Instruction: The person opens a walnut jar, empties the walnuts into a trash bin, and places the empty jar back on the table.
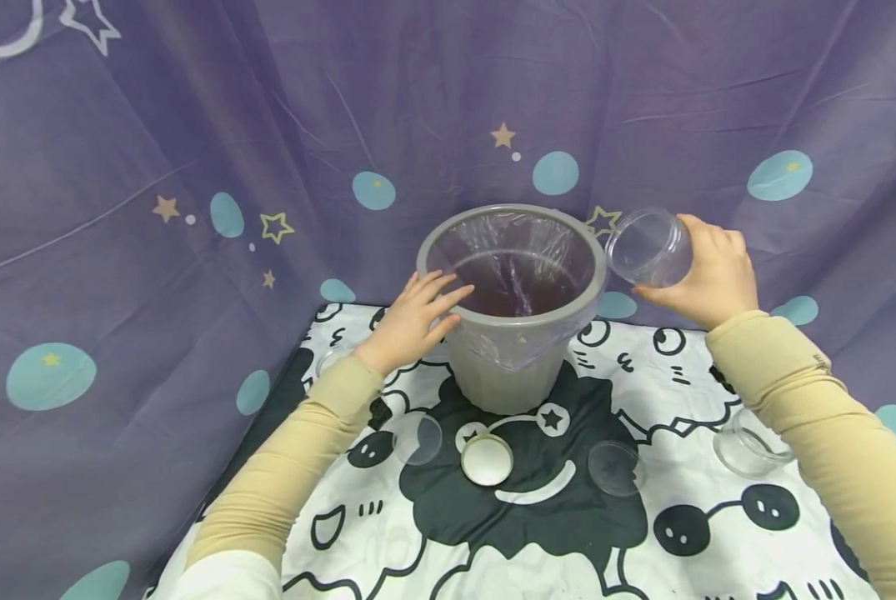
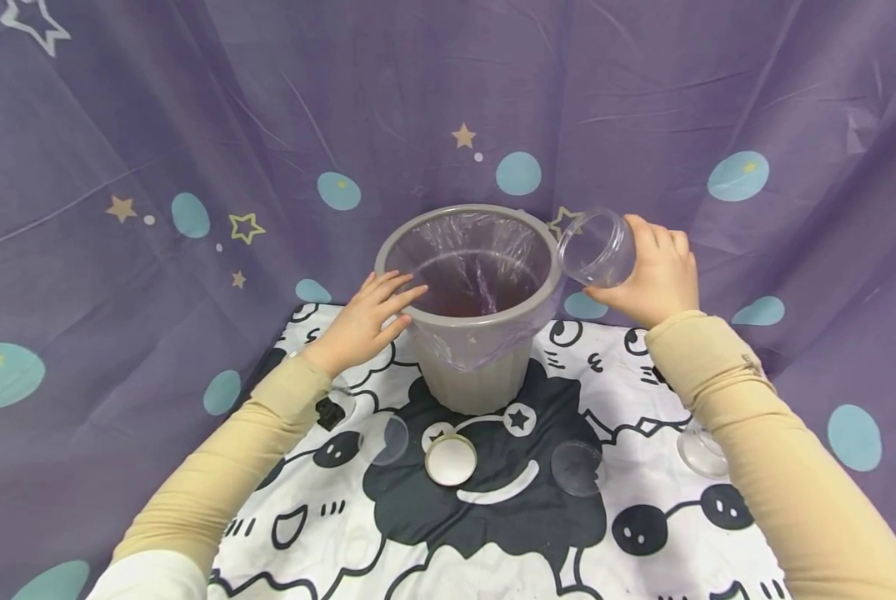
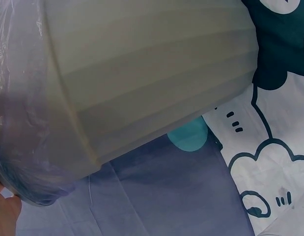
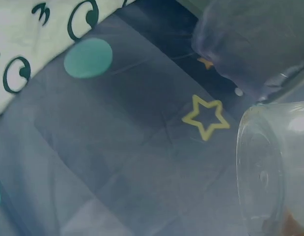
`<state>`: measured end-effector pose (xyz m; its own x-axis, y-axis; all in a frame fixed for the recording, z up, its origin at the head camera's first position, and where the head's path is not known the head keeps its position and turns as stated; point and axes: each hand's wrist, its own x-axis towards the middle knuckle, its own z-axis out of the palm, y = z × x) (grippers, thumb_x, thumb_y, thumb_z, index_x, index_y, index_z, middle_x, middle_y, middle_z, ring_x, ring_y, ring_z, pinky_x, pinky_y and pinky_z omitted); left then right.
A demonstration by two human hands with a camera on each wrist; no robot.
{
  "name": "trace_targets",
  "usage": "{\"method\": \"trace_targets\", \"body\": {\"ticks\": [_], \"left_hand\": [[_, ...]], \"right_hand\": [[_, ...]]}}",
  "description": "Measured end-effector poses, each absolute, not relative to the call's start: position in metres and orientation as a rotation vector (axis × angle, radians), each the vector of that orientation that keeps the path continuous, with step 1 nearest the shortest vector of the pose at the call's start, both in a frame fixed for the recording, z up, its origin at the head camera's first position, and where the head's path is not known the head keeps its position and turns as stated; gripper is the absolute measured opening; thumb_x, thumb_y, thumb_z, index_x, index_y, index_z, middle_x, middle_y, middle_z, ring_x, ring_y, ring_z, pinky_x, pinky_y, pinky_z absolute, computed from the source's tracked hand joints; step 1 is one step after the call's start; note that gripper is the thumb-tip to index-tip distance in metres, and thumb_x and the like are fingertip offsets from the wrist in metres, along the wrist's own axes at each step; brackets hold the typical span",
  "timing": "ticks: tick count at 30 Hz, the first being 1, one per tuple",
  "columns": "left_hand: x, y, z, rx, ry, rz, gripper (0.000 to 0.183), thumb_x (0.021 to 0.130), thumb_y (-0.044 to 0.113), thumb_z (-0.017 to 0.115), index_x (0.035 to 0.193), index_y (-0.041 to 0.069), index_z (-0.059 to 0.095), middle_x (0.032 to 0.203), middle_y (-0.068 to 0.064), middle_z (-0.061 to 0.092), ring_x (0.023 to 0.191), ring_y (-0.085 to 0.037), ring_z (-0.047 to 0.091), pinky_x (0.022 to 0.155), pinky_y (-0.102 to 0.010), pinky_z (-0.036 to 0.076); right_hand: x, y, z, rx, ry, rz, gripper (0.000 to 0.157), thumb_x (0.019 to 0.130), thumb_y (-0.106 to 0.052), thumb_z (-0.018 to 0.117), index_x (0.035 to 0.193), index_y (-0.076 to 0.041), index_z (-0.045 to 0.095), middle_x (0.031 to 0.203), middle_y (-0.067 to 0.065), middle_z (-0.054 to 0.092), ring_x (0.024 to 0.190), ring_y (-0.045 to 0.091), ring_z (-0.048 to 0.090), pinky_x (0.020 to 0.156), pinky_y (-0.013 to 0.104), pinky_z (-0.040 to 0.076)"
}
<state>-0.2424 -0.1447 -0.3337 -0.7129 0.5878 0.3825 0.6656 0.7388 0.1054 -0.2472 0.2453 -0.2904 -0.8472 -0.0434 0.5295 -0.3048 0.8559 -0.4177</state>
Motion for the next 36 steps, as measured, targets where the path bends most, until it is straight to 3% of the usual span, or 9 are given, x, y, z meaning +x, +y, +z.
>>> {"method": "trace_targets", "body": {"ticks": [9, 15, 27, 36], "left_hand": [[-0.243, -0.145, -0.336, -0.987, -2.578, -0.342, 0.046, 0.099, 0.033, 0.047, 0.143, 0.018, 0.044, 0.144, -0.016, 0.042, 0.138, -0.037, 0.030, 0.115, -0.057, 0.016], [-0.242, -0.144, -0.336, -0.979, -2.588, -0.343, 0.046, 0.099, 0.032, 0.048, 0.143, 0.019, 0.044, 0.145, -0.016, 0.041, 0.139, -0.037, 0.029, 0.117, -0.054, 0.013], [-0.243, -0.145, -0.337, -0.970, -2.593, -0.344, 0.054, 0.099, 0.048, 0.029, 0.144, 0.020, 0.042, 0.146, -0.015, 0.039, 0.140, -0.035, 0.028, 0.117, -0.053, 0.011], [-0.244, -0.145, -0.339, -0.965, -2.588, -0.351, 0.057, 0.099, 0.051, 0.026, 0.144, 0.020, 0.043, 0.146, -0.015, 0.039, 0.139, -0.036, 0.028, 0.116, -0.055, 0.014]], "right_hand": [[-0.239, 0.253, -0.325, 0.143, -2.550, 0.812, 0.097, 0.056, -0.025, 0.088, 0.137, -0.001, 0.040, 0.124, 0.032, 0.050, 0.109, 0.051, 0.038, 0.088, 0.059, 0.034], [-0.236, 0.258, -0.355, 0.121, -2.572, 0.848, 0.098, 0.057, -0.028, 0.088, 0.138, -0.002, 0.038, 0.123, 0.033, 0.050, 0.106, 0.053, 0.039, 0.086, 0.058, 0.034], [-0.232, 0.269, -0.409, 0.063, -2.646, 0.876, 0.098, 0.059, -0.029, 0.087, 0.138, 0.000, 0.036, 0.124, 0.036, 0.049, 0.105, 0.056, 0.042, 0.085, 0.061, 0.036], [-0.229, 0.273, -0.443, -0.013, -2.695, 0.878, 0.097, 0.061, -0.031, 0.085, 0.138, 0.001, 0.035, 0.121, 0.038, 0.050, 0.104, 0.060, 0.046, 0.085, 0.065, 0.040]]}}
